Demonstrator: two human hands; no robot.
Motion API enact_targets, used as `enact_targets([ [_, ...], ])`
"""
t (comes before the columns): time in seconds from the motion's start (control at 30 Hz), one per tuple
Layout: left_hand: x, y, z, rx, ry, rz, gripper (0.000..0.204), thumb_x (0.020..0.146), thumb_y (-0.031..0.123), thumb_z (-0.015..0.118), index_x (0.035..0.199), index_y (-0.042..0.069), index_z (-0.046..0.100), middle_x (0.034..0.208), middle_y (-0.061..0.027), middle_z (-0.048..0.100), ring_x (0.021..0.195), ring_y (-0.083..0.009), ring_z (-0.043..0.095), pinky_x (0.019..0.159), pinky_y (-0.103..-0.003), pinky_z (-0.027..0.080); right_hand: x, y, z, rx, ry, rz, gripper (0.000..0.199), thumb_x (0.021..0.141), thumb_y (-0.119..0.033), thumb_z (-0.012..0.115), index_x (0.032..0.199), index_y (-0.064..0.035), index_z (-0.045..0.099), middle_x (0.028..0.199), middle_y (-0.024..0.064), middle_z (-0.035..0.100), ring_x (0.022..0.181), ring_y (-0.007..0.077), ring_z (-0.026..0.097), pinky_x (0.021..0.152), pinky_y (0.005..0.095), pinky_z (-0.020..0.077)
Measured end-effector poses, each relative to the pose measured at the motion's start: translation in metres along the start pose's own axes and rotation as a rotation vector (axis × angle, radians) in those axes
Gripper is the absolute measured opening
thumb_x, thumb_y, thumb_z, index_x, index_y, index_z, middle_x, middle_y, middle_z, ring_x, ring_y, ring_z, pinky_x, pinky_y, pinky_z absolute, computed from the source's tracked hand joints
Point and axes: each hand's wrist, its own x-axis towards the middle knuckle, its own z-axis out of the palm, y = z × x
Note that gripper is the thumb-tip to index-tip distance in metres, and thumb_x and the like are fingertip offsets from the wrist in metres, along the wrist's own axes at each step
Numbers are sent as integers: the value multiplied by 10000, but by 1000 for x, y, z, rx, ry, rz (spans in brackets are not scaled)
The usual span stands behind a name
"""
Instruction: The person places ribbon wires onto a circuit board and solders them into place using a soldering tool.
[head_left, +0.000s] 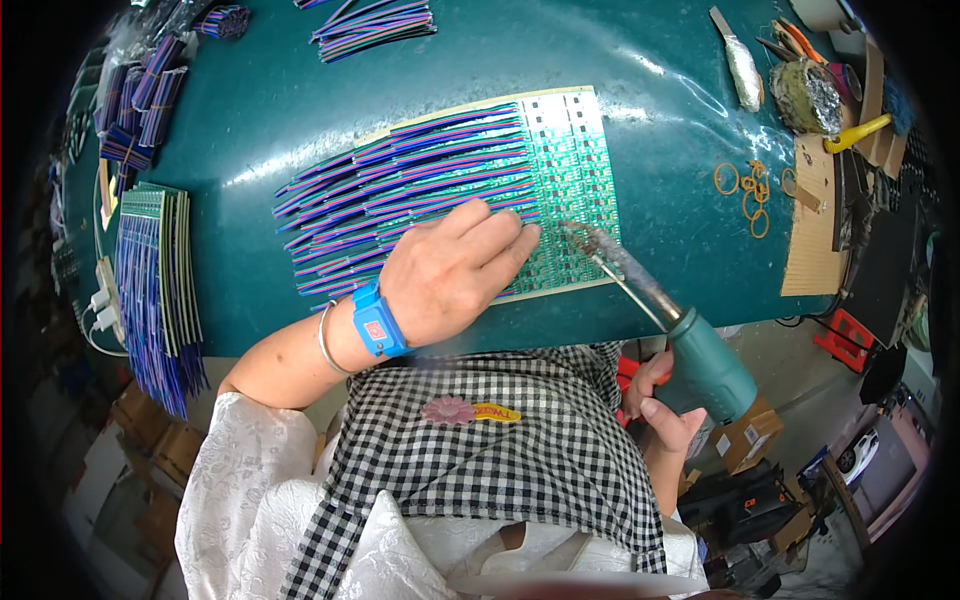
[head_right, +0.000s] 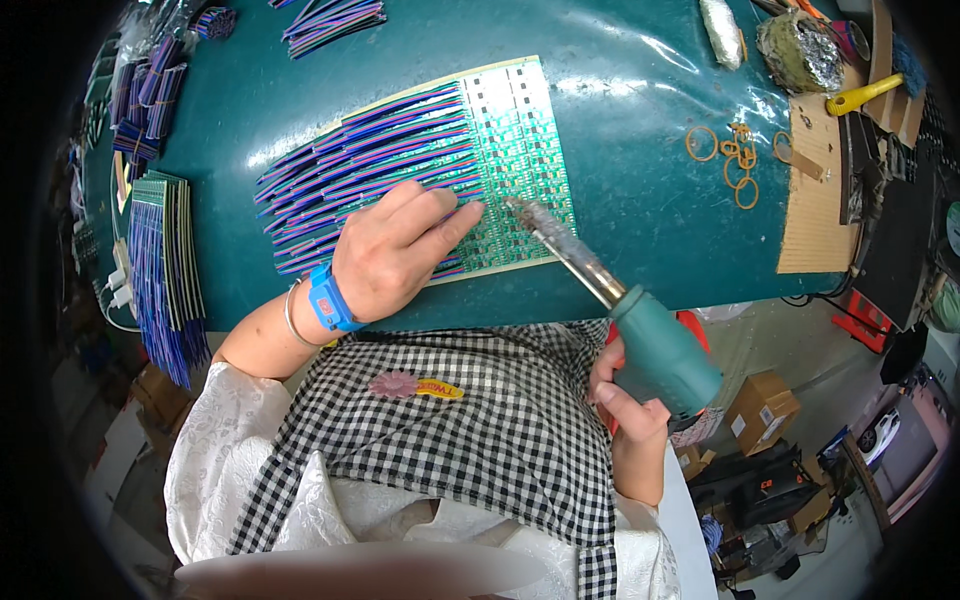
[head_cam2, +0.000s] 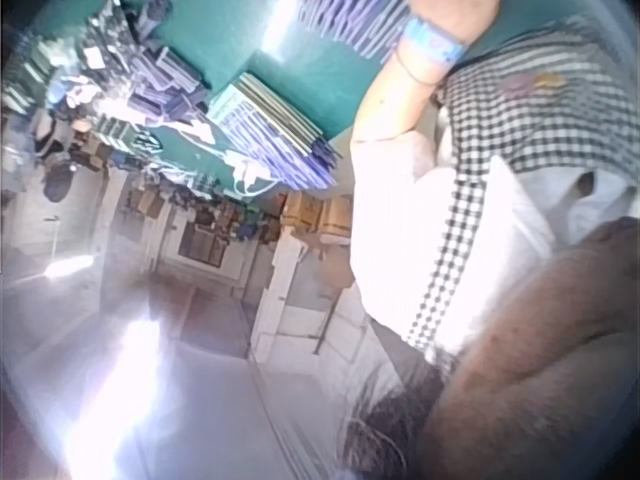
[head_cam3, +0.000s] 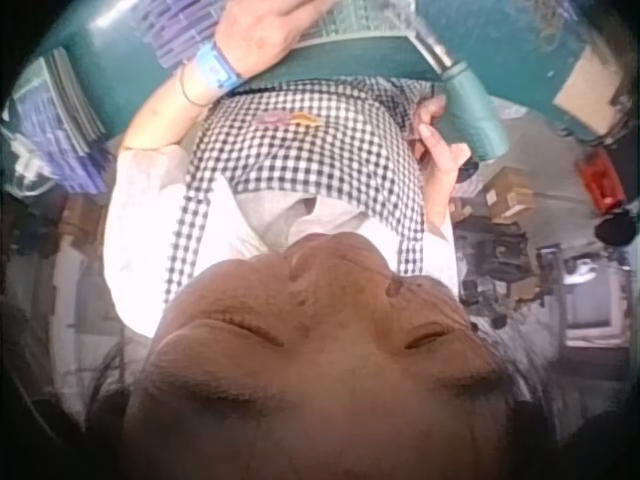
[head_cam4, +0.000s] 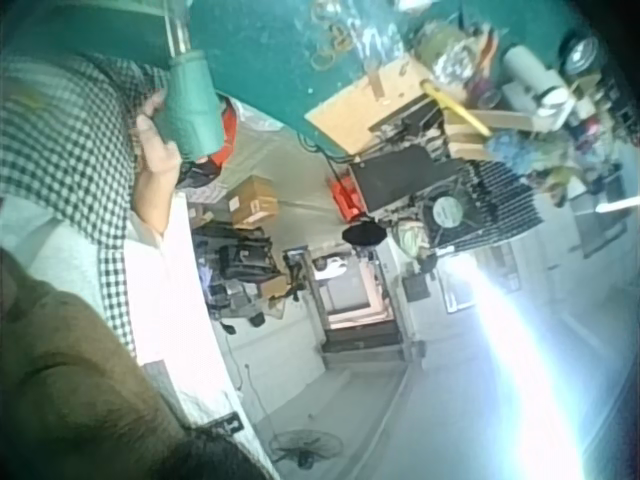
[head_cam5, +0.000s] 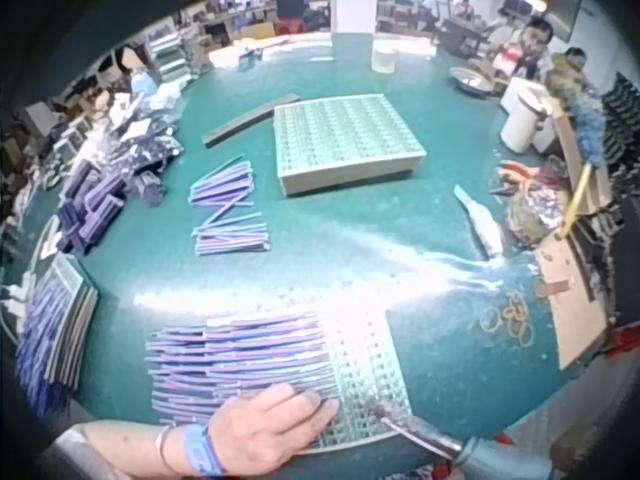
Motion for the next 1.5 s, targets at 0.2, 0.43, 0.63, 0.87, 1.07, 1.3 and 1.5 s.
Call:
enact_targets([
  [0.2,0,0,0,-7,-1,-1,391,664,21,681,1052,-20,701,929,-73,588,695,-200,555,507,-321,468,6,-6,8,78,75,-42,608,666,-71,723,1222,76,522,693,84,528,536,164,534,484,283,445],
  [0.43,0,3,-7,-28,-47,-47,363,673,7,680,1035,-8,703,941,-81,605,702,-220,569,556,-333,493,8,-7,9,109,80,-64,642,669,-57,703,1254,97,489,686,89,518,508,163,517,466,285,442],
  [0.63,5,-5,-57,-211,-185,-229,196,718,-18,751,910,-2,715,870,-115,705,808,-290,689,713,-366,558,10,-7,-4,196,6,-139,634,719,-33,671,1282,123,423,676,98,504,500,167,511,450,297,465],
  [0.87,32,-81,-81,81,-69,-319,84,816,54,707,897,38,723,861,-107,698,745,-288,662,666,-365,534,18,-4,-7,224,-62,-205,606,764,-44,661,1279,128,392,641,96,489,481,163,500,422,298,486],
  [1.07,48,-142,-55,325,156,-283,112,792,80,727,901,50,727,850,-103,668,781,-269,648,701,-366,527,16,-4,-3,180,-84,-226,589,771,-45,670,1274,114,408,650,95,504,482,164,507,422,301,496],
  [1.3,44,-130,-58,236,230,-360,116,769,144,794,873,93,787,832,-67,741,759,-228,665,687,-335,534,16,-3,-4,173,-64,-219,591,767,-47,678,1280,100,421,687,103,523,482,162,505,422,302,494],
  [1.5,45,-102,-71,-195,205,-516,154,851,122,751,968,22,759,860,-67,727,807,-149,662,715,-277,514,21,-4,-2,174,-79,-228,594,769,-41,675,1287,98,419,689,98,524,477,150,496,417,292,473],
])
